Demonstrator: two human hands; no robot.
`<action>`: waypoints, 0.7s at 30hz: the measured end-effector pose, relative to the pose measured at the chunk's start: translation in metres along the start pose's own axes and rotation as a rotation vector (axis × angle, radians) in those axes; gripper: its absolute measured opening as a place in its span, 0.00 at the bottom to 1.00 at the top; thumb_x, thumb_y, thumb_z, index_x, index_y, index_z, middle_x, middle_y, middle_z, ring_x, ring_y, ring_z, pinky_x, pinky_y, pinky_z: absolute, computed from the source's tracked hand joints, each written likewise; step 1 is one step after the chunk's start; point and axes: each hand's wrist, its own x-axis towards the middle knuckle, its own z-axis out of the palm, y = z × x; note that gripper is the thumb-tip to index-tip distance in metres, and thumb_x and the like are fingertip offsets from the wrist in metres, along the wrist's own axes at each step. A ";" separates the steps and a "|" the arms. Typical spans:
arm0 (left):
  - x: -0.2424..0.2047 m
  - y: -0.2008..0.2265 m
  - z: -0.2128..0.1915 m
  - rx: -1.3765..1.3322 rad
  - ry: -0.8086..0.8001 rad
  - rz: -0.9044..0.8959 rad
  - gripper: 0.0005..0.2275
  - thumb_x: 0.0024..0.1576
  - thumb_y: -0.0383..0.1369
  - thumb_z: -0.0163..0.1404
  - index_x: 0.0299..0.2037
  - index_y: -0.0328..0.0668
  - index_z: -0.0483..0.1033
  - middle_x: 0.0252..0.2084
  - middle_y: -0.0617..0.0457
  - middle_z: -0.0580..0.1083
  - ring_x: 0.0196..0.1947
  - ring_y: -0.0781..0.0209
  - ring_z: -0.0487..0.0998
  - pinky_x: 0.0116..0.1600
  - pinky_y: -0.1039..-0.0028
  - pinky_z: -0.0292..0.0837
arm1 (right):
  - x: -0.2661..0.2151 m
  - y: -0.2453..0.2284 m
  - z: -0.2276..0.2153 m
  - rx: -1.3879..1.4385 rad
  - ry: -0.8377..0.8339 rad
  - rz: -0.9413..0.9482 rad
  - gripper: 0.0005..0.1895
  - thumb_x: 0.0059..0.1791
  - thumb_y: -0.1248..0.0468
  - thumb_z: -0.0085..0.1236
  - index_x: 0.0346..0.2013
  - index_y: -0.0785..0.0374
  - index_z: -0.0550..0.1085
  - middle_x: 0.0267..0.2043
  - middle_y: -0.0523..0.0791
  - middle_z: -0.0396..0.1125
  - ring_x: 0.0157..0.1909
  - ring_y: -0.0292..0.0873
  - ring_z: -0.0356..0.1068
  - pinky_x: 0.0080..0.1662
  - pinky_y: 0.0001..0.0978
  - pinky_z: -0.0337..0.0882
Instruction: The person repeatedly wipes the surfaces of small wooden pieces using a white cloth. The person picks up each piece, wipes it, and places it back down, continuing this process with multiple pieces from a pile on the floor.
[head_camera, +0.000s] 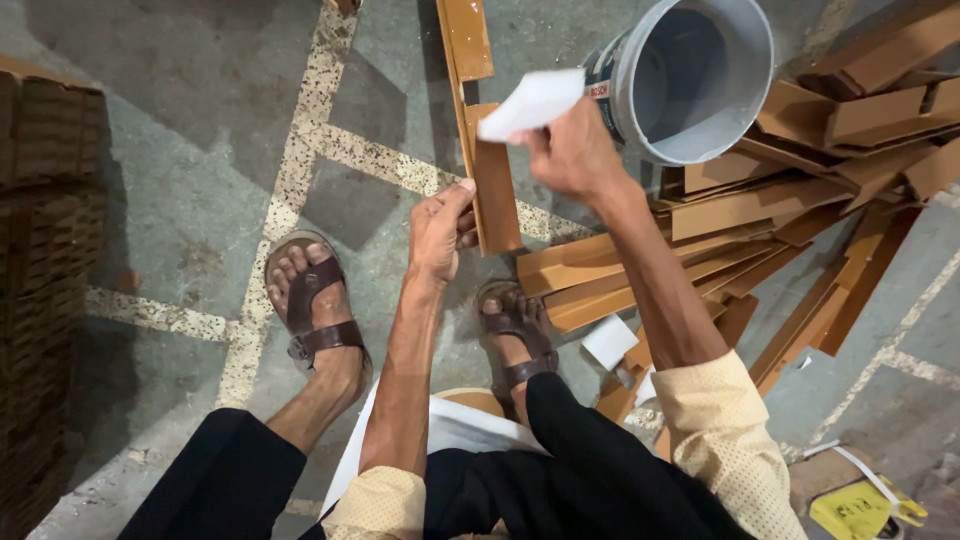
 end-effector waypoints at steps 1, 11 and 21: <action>0.001 0.002 0.001 0.003 0.011 -0.008 0.11 0.64 0.37 0.51 0.38 0.34 0.78 0.23 0.63 0.67 0.19 0.76 0.62 0.22 0.81 0.54 | -0.006 -0.003 0.001 -0.017 -0.052 0.033 0.10 0.48 0.72 0.57 0.43 0.68 0.79 0.37 0.55 0.75 0.35 0.53 0.76 0.38 0.43 0.75; -0.005 0.009 -0.001 -0.026 -0.031 0.003 0.14 0.66 0.37 0.51 0.46 0.28 0.78 0.25 0.63 0.69 0.18 0.78 0.60 0.22 0.83 0.53 | -0.099 -0.066 -0.001 0.162 -0.343 0.306 0.17 0.44 0.77 0.53 0.46 0.63 0.77 0.36 0.54 0.75 0.35 0.50 0.78 0.38 0.39 0.75; -0.005 0.015 -0.009 -0.124 -0.163 0.073 0.28 0.66 0.32 0.51 0.76 0.38 0.58 0.25 0.70 0.65 0.19 0.80 0.60 0.22 0.85 0.55 | -0.037 -0.009 -0.010 0.050 0.214 0.294 0.09 0.57 0.68 0.51 0.44 0.71 0.78 0.25 0.46 0.71 0.20 0.39 0.66 0.22 0.32 0.62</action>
